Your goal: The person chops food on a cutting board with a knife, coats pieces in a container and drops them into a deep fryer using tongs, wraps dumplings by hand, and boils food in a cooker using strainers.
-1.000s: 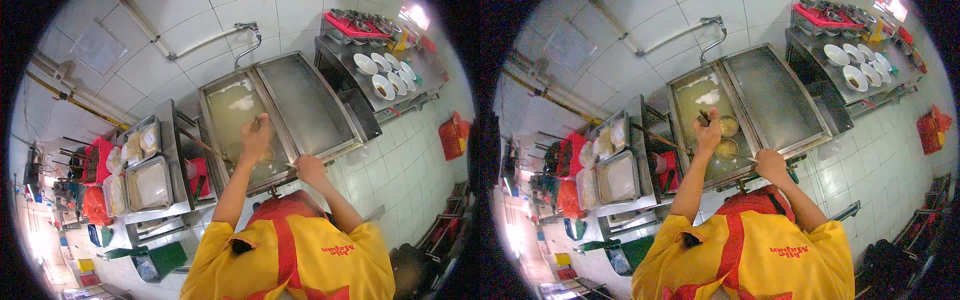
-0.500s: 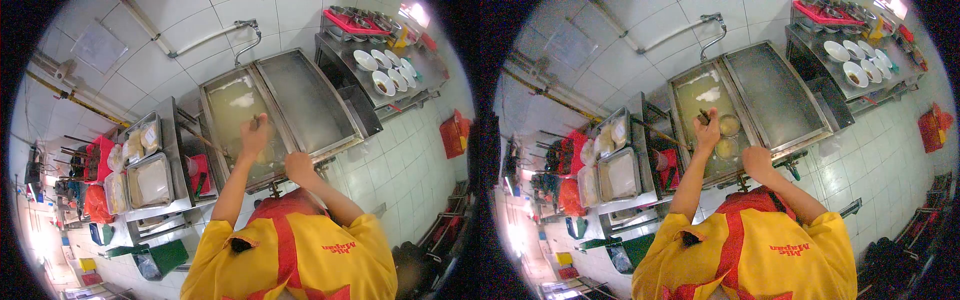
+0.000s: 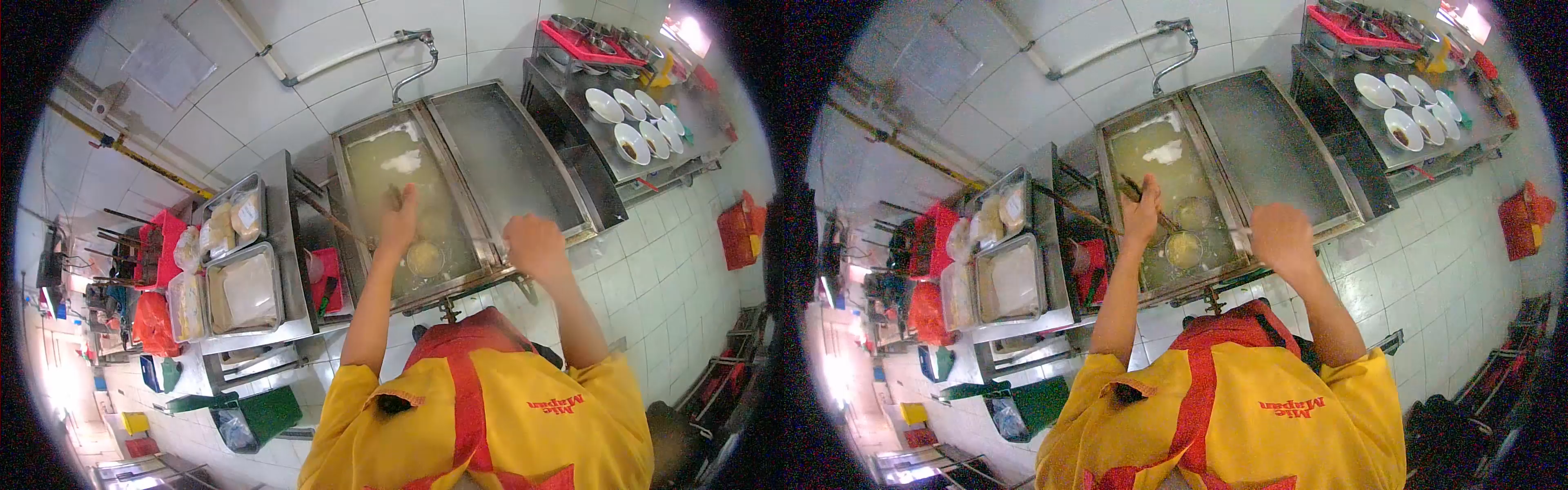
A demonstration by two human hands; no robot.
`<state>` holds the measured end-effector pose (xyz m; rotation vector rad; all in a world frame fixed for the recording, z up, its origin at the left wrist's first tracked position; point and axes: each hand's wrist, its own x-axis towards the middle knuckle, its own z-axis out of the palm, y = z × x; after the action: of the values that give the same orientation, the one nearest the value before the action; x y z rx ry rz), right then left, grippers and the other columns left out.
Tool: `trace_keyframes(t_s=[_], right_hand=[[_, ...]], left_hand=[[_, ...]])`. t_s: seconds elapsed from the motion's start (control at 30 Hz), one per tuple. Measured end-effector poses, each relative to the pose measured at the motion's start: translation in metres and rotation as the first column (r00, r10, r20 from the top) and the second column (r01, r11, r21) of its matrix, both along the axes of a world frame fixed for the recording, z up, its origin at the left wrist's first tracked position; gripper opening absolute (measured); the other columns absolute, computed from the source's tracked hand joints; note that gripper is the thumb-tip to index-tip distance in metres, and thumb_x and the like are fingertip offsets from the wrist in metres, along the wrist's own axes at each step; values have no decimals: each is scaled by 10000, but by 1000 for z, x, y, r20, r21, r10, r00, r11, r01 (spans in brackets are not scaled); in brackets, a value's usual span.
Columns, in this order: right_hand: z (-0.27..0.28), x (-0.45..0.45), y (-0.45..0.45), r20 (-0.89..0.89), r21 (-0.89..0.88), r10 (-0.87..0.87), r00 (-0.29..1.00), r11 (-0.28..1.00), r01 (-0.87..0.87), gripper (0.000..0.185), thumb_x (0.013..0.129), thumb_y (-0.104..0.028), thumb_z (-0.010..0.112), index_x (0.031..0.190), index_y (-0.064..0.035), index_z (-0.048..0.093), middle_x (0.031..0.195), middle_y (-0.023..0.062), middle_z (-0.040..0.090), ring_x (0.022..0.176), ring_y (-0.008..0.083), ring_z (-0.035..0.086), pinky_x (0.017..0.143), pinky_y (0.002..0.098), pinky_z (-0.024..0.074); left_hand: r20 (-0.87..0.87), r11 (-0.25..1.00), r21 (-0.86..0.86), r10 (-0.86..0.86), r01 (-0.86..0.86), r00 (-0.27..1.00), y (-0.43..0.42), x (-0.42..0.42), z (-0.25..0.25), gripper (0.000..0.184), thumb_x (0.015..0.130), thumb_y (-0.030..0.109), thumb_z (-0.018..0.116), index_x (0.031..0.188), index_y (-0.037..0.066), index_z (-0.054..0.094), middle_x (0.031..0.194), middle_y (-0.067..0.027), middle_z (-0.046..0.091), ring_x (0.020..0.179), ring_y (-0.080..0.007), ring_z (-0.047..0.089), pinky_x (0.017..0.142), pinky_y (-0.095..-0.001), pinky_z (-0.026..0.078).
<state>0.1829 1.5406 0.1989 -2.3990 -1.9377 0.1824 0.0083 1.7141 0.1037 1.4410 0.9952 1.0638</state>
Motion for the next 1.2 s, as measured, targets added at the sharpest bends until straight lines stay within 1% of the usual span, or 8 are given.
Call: trace_keyframes(t_s=[0.2,0.33,0.43,0.6,0.73,0.9,1.0,1.2], right_hand=[[-71,-12,54,138,125,64,988,989,-82,97,700,-139,619,719,-50,651,695,160,633,661,297,649,575,397,517],[-75,1,57,-49,106,-52,997,993,57,89,711,-143,611,704,-59,639,699,157,632,680,297,650,595,396,516],[-76,-1,52,-38,88,-123,992,988,126,87,720,-135,610,721,-51,633,718,165,633,705,310,648,621,396,519],[-90,4,57,-93,-51,1,996,999,-6,147,723,-161,622,794,-33,623,765,173,636,731,316,644,639,395,521],[-99,-1,59,-75,11,-117,990,993,118,192,704,-164,622,832,-22,607,785,165,635,735,310,641,649,398,522],[-95,10,58,-121,-8,-91,988,996,91,152,697,-158,615,767,-23,611,747,163,630,732,316,639,642,399,523],[-109,11,57,-19,132,-72,997,988,74,148,712,-166,603,739,-22,618,730,168,628,729,318,642,621,403,525],[-97,19,70,-128,36,-147,981,988,153,145,714,-153,608,750,-16,638,777,204,635,731,337,648,620,411,531]], left_hand=[[7,996,79,28,-29,1000,13,0,-32,308,911,319,557,744,90,434,634,47,411,503,-47,339,436,-229,241],[65,978,162,119,-128,991,11,-5,-48,272,903,263,578,738,99,438,634,48,431,488,-49,353,439,-221,253],[63,993,-78,-79,83,995,-6,-11,-25,435,860,384,610,1020,-12,527,976,-84,578,880,-170,543,780,-316,442],[28,968,-86,-233,234,972,-7,-21,-15,274,883,280,592,936,16,542,793,-14,572,713,-125,518,637,-311,429],[59,959,41,-284,281,957,-6,-20,-24,213,882,233,594,904,27,546,746,10,557,659,-107,503,582,-301,413],[156,976,-120,-163,182,974,-5,-14,-20,141,865,158,615,916,46,546,754,19,552,669,-89,500,581,-275,416],[122,993,40,-119,115,985,-13,-4,-3,133,849,25,549,730,52,495,662,3,502,572,-89,451,518,-231,354],[246,989,15,-149,150,958,-4,-7,-24,170,866,128,596,731,71,511,655,34,473,571,-82,417,510,-221,324]])
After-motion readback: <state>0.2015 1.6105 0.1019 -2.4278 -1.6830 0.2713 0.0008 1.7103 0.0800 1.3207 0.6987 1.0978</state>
